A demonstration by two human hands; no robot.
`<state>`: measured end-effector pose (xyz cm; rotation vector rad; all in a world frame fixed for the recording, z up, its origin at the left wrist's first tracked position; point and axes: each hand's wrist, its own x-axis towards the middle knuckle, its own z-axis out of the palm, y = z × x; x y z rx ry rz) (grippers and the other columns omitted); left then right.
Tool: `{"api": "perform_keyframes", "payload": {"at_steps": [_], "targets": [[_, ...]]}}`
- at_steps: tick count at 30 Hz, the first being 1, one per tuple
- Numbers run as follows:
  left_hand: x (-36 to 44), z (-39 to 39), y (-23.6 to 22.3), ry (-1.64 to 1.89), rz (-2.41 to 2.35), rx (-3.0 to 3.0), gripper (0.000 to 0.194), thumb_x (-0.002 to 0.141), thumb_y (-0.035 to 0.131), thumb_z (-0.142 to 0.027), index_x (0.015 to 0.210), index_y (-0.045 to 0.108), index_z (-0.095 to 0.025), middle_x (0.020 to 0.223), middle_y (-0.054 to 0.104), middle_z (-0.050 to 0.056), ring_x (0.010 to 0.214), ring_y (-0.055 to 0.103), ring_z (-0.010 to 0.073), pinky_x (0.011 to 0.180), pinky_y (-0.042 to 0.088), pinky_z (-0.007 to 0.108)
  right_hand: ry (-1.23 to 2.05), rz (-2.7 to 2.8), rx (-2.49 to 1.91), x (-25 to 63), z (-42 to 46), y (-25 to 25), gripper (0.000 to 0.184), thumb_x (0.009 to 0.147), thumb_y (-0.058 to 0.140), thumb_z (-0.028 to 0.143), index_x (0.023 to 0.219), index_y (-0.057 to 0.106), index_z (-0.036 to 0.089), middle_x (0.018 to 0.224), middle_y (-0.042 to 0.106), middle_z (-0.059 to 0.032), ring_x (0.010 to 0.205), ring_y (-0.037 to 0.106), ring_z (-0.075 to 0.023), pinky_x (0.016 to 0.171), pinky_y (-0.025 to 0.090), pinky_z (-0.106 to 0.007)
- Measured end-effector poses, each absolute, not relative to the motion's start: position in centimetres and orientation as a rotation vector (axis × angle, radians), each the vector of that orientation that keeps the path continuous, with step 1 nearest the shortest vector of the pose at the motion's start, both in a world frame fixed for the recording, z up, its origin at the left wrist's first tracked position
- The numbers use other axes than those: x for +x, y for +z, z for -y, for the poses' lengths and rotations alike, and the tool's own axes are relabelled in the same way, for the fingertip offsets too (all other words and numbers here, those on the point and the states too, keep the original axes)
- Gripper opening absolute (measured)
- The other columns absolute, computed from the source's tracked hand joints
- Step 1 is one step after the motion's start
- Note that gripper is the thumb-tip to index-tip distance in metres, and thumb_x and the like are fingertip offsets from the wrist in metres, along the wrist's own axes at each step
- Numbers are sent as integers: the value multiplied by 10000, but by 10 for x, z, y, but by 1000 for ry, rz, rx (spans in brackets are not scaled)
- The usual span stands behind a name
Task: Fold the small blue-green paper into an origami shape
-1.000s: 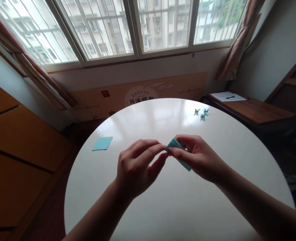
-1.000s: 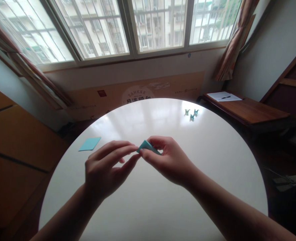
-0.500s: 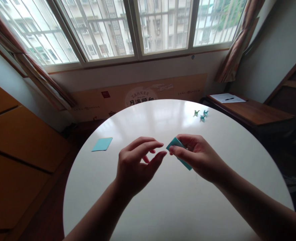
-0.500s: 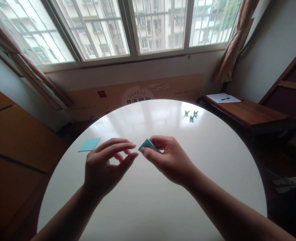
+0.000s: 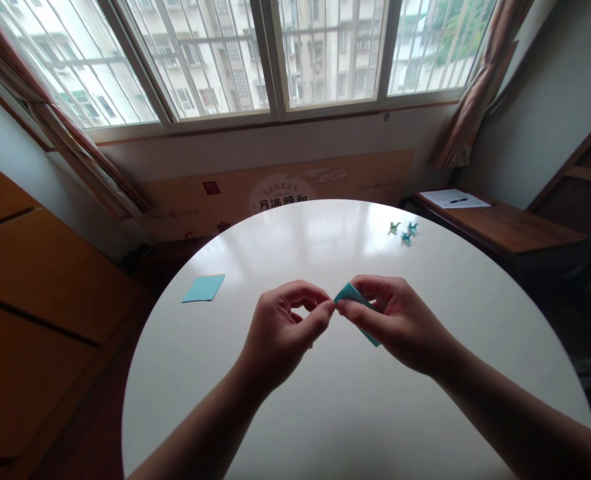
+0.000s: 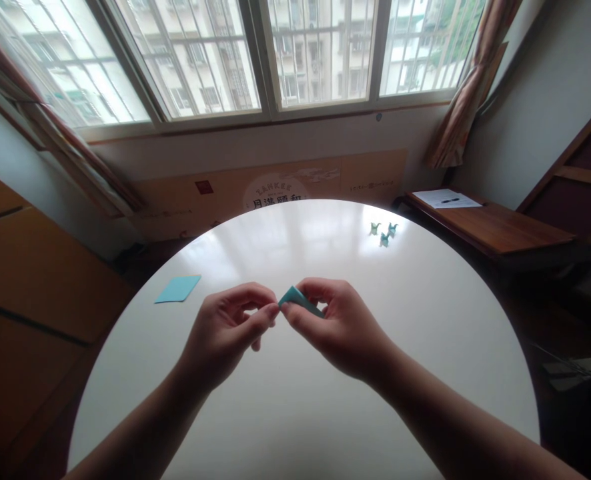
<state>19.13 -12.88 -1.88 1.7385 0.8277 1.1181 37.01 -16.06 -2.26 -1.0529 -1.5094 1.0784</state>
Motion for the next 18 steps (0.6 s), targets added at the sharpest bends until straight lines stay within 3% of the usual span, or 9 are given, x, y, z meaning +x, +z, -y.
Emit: {"api": "perform_keyframes", "payload": {"at_steps": [8, 18], "targets": [[192, 130, -17, 1040, -867, 1637, 67, 768, 679, -174, 713, 687, -137, 597, 584, -12, 440, 479, 64, 348, 414, 145, 1078, 1426, -1016, 376, 155, -26, 136, 812, 751, 301, 836, 714, 172, 739, 642, -14, 634, 540, -125, 535, 407, -214], [192, 130, -15, 1002, -858, 1602, 75, 770, 685, -191, 716, 680, -139, 600, 583, -18, 450, 478, 64, 353, 421, 142, 1328, 1204, -824, 377, 151, -34, 122, 802, 792, 283, 783, 742, 173, 722, 689, -13, 681, 614, -138, 616, 466, -230]]}}
